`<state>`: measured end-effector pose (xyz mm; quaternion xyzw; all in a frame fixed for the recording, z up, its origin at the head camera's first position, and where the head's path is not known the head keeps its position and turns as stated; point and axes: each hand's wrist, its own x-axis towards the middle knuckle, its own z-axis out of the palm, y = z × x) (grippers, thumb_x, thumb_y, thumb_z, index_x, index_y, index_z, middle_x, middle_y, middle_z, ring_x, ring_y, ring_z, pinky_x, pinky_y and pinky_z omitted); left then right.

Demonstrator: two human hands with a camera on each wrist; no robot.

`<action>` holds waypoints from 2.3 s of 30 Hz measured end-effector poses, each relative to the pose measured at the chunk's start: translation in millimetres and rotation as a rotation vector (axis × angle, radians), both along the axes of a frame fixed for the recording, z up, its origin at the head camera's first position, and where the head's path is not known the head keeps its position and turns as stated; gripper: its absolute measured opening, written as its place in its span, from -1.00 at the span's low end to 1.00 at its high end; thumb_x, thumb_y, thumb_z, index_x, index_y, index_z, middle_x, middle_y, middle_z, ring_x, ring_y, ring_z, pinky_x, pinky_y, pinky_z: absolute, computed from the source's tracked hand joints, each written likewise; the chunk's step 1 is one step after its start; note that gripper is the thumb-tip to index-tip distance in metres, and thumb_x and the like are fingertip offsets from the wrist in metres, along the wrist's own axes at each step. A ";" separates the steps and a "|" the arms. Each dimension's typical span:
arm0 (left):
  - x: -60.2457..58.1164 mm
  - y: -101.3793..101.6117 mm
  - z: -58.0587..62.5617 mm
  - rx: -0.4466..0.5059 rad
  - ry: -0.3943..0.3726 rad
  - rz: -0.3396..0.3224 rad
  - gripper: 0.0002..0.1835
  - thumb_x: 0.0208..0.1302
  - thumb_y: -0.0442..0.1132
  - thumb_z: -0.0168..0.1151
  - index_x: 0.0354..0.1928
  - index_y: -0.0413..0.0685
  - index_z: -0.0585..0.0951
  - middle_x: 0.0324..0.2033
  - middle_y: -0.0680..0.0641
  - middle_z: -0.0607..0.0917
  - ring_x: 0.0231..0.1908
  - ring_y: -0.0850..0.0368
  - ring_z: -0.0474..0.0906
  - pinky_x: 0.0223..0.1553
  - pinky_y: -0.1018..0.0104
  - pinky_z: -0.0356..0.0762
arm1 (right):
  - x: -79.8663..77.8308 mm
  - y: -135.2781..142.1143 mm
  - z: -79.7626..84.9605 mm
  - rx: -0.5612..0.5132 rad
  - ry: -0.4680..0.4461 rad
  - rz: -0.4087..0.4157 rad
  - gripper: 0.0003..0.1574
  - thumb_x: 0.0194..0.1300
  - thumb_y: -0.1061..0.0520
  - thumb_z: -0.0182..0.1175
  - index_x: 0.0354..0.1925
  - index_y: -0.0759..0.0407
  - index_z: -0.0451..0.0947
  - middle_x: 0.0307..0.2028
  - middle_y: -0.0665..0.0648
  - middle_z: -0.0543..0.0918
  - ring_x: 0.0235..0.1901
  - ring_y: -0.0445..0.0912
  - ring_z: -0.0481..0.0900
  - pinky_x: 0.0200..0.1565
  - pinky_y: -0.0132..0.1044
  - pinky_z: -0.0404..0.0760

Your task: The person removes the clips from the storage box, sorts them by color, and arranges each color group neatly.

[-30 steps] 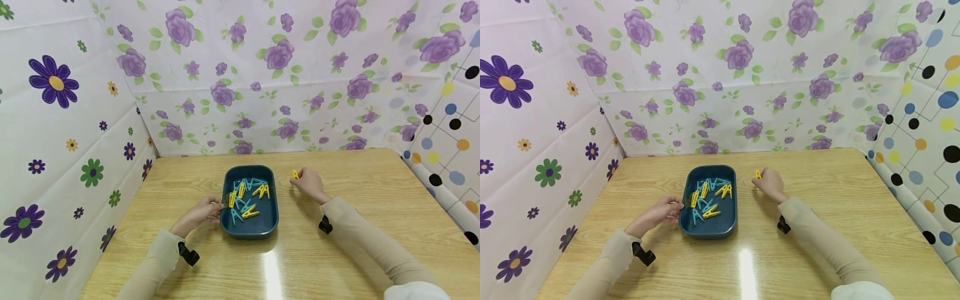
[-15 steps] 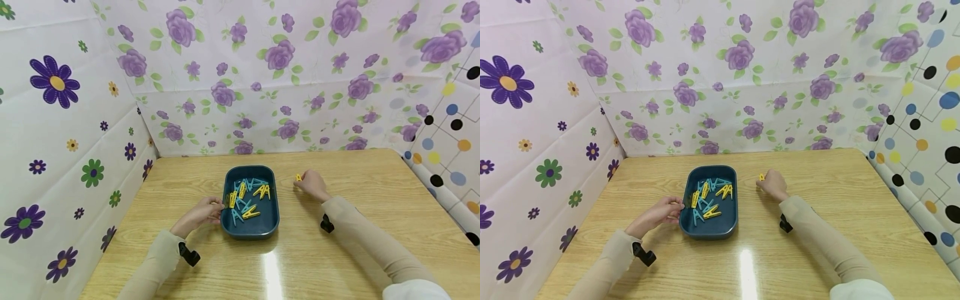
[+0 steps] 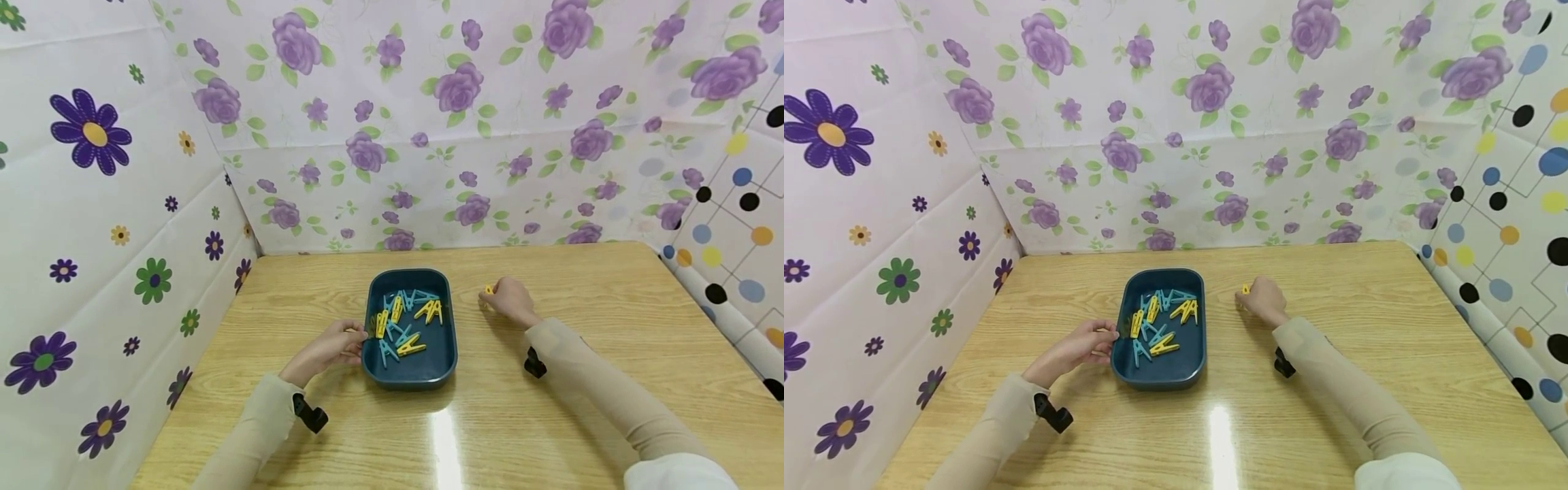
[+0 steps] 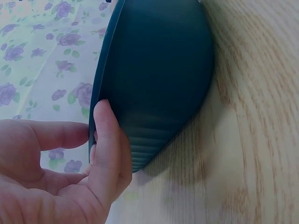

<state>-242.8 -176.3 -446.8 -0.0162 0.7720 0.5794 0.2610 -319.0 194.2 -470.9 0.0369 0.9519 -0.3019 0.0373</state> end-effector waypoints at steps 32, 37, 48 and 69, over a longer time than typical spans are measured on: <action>2.6 -1.0 1.8 -0.002 0.009 0.003 -0.78 0.45 -0.25 -0.01 0.00 -0.25 0.39 -0.32 -0.11 0.56 -0.44 0.19 0.54 -0.38 0.35 0.62 | 11.1 -33.6 38.1 -0.042 0.233 0.118 -0.70 0.30 0.13 0.07 -0.15 0.34 0.56 -0.26 0.33 0.70 -0.62 -0.09 0.57 -0.40 -0.18 0.61; 3.1 -2.6 2.4 0.004 0.013 -0.009 -0.75 0.46 -0.25 -0.02 0.02 -0.29 0.38 -0.33 -0.09 0.55 -0.44 0.19 0.53 -0.36 0.35 0.62 | 12.2 -43.6 48.2 -0.054 0.241 0.130 -0.73 0.31 0.12 0.08 -0.18 0.29 0.57 -0.29 0.29 0.70 -0.49 -0.04 0.60 -0.35 -0.16 0.59; 2.7 -2.1 -0.6 0.010 0.011 -0.008 -0.82 0.45 -0.25 -0.01 -0.06 -0.23 0.40 -0.37 -0.08 0.56 -0.46 0.19 0.53 -0.40 0.37 0.62 | 10.6 -65.0 67.1 -0.033 0.224 0.221 -0.75 0.30 0.11 0.14 -0.23 0.28 0.63 -0.30 0.25 0.71 -0.47 -0.04 0.59 -0.40 -0.23 0.56; 2.5 -1.2 3.2 0.021 -0.005 -0.010 -0.82 0.45 -0.26 -0.02 -0.04 -0.23 0.39 -0.34 -0.10 0.54 -0.45 0.19 0.52 -0.37 0.36 0.63 | -4.2 -107.1 86.1 0.076 0.091 0.488 -0.80 0.31 0.17 0.14 -0.28 0.23 0.67 -0.34 0.18 0.70 -0.50 -0.12 0.46 -0.31 -0.29 0.48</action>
